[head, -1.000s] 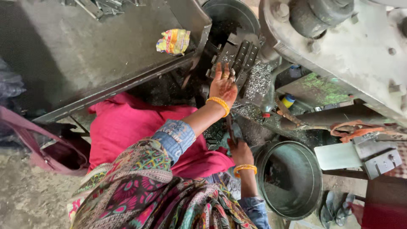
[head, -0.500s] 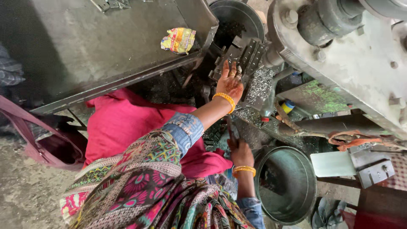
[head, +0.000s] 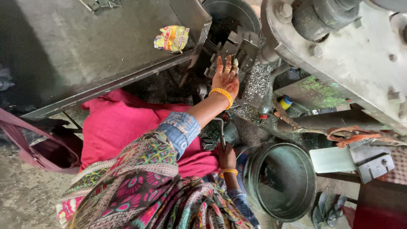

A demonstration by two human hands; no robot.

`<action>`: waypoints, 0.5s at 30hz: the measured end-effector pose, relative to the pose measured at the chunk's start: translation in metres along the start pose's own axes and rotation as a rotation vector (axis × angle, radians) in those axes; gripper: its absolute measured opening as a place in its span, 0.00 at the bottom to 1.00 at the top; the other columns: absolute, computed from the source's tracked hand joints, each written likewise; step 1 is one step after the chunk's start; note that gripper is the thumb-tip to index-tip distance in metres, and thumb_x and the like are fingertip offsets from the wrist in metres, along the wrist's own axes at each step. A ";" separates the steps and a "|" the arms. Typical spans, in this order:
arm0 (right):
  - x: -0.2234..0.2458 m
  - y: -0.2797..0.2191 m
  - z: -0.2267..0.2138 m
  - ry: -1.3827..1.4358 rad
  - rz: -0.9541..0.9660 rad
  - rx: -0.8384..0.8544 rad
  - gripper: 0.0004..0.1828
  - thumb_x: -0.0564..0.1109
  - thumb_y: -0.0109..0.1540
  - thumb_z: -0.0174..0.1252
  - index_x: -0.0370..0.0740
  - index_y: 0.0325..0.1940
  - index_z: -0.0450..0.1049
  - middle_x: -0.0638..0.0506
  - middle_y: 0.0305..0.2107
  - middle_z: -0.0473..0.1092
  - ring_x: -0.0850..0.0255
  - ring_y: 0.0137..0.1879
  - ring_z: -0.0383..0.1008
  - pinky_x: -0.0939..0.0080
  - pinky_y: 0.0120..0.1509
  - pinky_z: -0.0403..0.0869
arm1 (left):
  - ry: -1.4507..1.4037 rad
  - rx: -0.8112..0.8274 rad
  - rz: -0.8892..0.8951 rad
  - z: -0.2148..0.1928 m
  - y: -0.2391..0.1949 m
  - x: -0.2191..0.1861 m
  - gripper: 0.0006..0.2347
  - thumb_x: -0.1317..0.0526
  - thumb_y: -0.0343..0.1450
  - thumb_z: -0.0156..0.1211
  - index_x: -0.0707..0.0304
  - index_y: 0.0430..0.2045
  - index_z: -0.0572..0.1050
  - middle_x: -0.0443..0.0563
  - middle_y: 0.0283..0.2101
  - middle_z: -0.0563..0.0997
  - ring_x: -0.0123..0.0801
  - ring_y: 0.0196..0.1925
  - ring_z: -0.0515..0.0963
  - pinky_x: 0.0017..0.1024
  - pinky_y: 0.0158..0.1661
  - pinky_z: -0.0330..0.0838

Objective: The person positions metal hinge components into a punching machine, activates the press, and then retrieves the finished hinges and places them into a bin.

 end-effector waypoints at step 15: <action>-0.007 0.003 -0.002 -0.002 0.156 0.096 0.28 0.67 0.64 0.57 0.37 0.39 0.75 0.34 0.30 0.77 0.35 0.40 0.80 0.41 0.44 0.74 | 0.279 -0.221 0.111 0.030 0.027 0.003 0.23 0.64 0.81 0.38 0.35 0.74 0.54 0.40 0.78 0.50 0.35 0.71 0.62 0.17 0.41 0.71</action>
Point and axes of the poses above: each hand's wrist, its own y-axis towards the middle knuckle, its own z-axis out of the palm, x = y × z, the point moved 5 cm from there along y, towards the middle knuckle
